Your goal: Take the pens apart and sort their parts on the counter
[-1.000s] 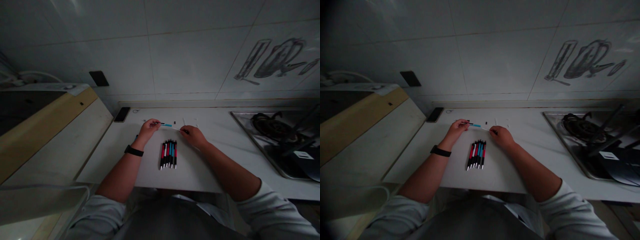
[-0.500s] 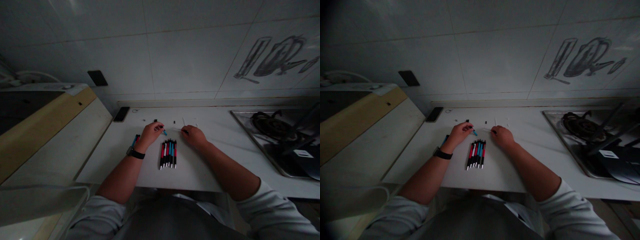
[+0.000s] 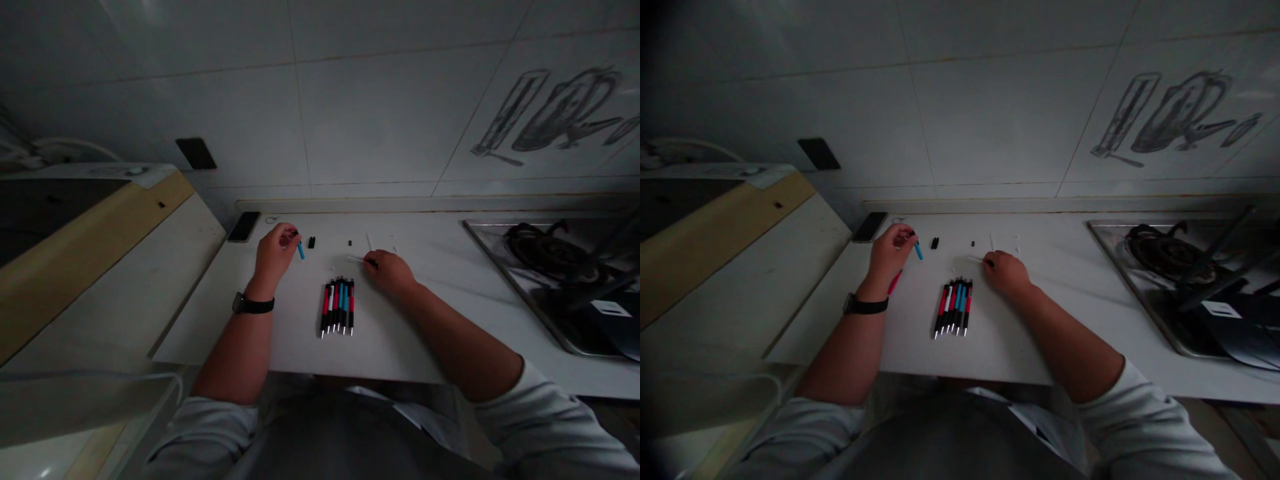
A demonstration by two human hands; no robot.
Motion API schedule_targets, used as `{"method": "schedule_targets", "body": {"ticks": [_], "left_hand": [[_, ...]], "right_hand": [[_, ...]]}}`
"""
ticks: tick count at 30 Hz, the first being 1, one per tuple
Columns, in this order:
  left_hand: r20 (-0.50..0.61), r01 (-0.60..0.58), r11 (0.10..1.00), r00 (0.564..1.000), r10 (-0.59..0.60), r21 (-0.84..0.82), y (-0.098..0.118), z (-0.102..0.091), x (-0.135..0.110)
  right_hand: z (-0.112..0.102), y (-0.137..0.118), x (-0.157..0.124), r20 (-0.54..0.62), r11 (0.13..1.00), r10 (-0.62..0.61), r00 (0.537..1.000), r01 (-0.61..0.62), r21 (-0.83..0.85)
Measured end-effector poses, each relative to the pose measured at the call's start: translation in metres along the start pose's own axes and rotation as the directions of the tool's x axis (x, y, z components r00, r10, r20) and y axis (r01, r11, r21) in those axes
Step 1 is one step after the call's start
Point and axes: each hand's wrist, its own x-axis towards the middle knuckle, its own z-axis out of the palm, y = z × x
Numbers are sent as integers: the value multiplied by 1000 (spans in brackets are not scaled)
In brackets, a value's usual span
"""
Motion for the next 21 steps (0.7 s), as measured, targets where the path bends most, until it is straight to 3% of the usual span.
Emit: {"method": "schedule_targets", "body": {"ticks": [2, 5, 8, 10, 15, 21], "left_hand": [[16, 24, 999, 1000, -24, 34, -5, -15, 3], [182, 80, 988, 978, -103, 130, -17, -28, 4], [369, 93, 967, 912, -179, 238, -31, -25, -1], [432, 73, 953, 879, -200, 294, -40, -18, -4], [465, 20, 926, 860, -208, 377, -52, -2, -11], [504, -13, 860, 815, -287, 511, -40, -2, -10]], "right_hand": [[0, 0, 0, 5, 1000, 1, 1000, -1, -4], [1, 1, 0, 12, 1000, -4, 1000, 4, 0], [1, 1, 0, 19, 1000, -13, 1000, 13, 8], [1, 2, 1, 23, 1000, -17, 1000, 16, 10], [1, 2, 1, 25, 999, -27, 999, 26, 32], [-1, -2, 0, 42, 1000, -10, 999, 10, 11]]}}
